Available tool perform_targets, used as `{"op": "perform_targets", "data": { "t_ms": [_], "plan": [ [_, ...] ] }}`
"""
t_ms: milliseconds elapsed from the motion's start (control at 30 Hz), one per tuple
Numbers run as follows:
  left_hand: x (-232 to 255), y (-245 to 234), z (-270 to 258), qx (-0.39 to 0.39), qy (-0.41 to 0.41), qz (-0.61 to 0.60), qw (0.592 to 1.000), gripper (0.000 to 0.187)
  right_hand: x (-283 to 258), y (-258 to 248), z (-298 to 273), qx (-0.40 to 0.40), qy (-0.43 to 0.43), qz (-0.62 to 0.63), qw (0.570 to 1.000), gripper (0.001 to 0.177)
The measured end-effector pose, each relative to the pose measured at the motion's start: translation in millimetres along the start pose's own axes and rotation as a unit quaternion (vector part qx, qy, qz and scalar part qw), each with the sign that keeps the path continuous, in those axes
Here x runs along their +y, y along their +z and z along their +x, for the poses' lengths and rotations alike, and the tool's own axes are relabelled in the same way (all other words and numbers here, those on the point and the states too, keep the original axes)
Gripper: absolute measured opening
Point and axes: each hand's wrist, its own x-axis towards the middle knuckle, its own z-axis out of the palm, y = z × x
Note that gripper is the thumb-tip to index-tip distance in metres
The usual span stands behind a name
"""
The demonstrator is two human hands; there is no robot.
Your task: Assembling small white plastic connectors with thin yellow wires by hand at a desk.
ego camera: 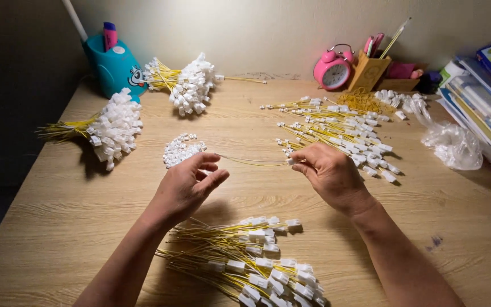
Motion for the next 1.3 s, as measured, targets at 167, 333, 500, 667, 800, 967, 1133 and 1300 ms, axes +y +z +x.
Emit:
{"op": "perform_targets", "data": {
  "t_ms": [167,333,500,667,800,967,1133,1300],
  "plan": [
    [22,0,12,0.054,-0.033,-0.130,0.989,0.065,-4,-4,3,0.016,0.002,-0.016,1.000,0.010],
    [-11,20,33,-0.007,-0.057,-0.256,0.965,0.055,-3,-3,1,0.020,0.009,-0.003,1.000,0.012],
    [-12,23,29,-0.040,-0.107,-0.362,0.925,0.038,-4,-3,1,0.019,0.024,-0.026,0.999,0.013],
    [-21,24,30,-0.028,-0.120,-0.390,0.913,0.030,-2,2,-1,0.014,0.026,-0.032,0.999,0.013],
    [-40,32,40,-0.017,-0.119,-0.350,0.929,0.022,-3,9,-3,-0.017,0.048,-0.025,0.998,0.013],
    [-28,40,42,0.021,-0.109,-0.286,0.952,0.019,-6,29,11,-0.089,0.002,-0.095,0.991,0.038],
    [-15,45,50,0.022,-0.078,-0.228,0.970,0.016,-26,64,40,-0.112,-0.006,0.049,0.992,0.023],
    [-14,36,54,0.038,-0.032,-0.172,0.984,0.019,-21,97,51,-0.128,0.188,0.293,0.929,0.008]
  ]
}}
